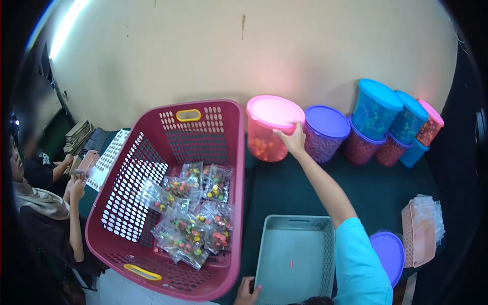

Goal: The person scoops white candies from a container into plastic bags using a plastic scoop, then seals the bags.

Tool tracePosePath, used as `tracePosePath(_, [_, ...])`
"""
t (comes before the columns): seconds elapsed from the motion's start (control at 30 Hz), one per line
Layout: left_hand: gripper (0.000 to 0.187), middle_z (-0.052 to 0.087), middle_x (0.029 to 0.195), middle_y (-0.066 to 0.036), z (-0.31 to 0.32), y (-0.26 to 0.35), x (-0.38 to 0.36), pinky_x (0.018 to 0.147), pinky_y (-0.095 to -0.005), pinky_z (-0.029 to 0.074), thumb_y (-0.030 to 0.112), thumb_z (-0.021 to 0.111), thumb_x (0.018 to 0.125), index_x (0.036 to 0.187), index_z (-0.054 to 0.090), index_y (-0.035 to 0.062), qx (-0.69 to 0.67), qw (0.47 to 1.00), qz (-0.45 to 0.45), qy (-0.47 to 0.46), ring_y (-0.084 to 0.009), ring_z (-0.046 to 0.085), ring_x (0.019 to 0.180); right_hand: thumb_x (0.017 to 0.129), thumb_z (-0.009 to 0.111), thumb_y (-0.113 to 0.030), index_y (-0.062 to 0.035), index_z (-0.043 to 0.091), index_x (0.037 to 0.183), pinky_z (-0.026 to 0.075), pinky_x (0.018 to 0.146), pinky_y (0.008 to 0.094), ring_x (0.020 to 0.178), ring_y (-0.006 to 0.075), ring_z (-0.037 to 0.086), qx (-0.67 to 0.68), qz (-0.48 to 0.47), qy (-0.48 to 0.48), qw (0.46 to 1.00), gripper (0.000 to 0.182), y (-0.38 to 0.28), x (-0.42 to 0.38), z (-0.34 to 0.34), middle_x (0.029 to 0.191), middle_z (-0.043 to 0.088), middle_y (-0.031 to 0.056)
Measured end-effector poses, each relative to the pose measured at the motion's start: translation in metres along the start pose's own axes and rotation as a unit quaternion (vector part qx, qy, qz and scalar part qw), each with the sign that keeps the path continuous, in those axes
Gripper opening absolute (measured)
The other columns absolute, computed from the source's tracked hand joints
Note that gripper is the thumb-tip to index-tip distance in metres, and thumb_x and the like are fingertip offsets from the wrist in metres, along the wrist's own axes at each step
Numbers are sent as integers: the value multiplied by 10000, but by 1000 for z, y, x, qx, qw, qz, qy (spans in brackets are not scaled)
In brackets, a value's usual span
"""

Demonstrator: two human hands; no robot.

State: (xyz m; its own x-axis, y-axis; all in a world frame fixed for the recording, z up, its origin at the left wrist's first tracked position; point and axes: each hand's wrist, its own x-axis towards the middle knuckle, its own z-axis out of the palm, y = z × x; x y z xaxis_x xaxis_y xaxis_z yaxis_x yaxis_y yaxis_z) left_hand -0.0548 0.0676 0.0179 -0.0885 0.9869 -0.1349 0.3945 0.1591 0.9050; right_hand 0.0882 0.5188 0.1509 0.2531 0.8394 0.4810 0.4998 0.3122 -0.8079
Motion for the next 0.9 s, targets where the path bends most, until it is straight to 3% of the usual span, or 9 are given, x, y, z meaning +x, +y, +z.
tracePosePath(0.1, [351,424,1073,-152,-2,11,1,870,-376,343,247,509,827,1106,391,68,-11,997,-71,0,-315,422,1026,535,769,-400,-50,407,1037,412,795,415,940,345,515,1,28,3,1000,711,13,6,20,975,530,189])
tracePosePath(0.17, [338,421,1076,-150,-1,9,3,875,-371,336,242,506,829,1107,393,87,-8,998,-56,6,-317,420,1026,545,769,-385,-47,403,1027,414,792,410,939,337,521,-11,36,18,999,694,25,4,31,972,530,180])
tracePosePath(0.27, [338,411,1086,-158,-2,11,5,883,-372,326,240,501,832,1110,390,84,3,996,-85,-13,-319,408,1037,526,782,-325,-53,405,998,410,768,457,936,378,498,-31,-21,43,998,662,37,-3,35,1011,489,213])
tracePosePath(0.37, [354,401,1104,-157,-6,10,3,897,-372,314,261,486,841,1128,378,86,4,998,-47,-39,-317,391,1057,527,782,-324,-55,407,994,408,773,457,937,377,493,-13,9,21,1000,657,30,0,30,1027,474,207])
tracePosePath(0.47, [365,395,1113,-157,-1,9,3,895,-375,313,273,476,847,1141,371,82,38,999,-34,-7,-322,386,1058,519,783,-335,-63,400,1004,392,813,451,995,373,457,-27,26,7,999,676,24,3,26,1042,468,206])
tracePosePath(0.6, [360,399,1113,-149,0,8,1,882,-381,320,274,482,846,1136,379,87,-26,999,-39,2,-325,396,1044,506,784,-355,-75,393,1022,358,864,463,1070,366,399,-30,61,-26,997,705,18,3,21,1052,468,204])
tracePosePath(0.9, [357,419,1057,-150,5,3,5,859,-401,344,254,531,814,1099,419,70,-39,999,-2,19,-322,417,1012,484,795,-338,-56,393,1040,377,852,420,1011,339,458,9,72,-17,997,742,19,-4,29,1040,488,188])
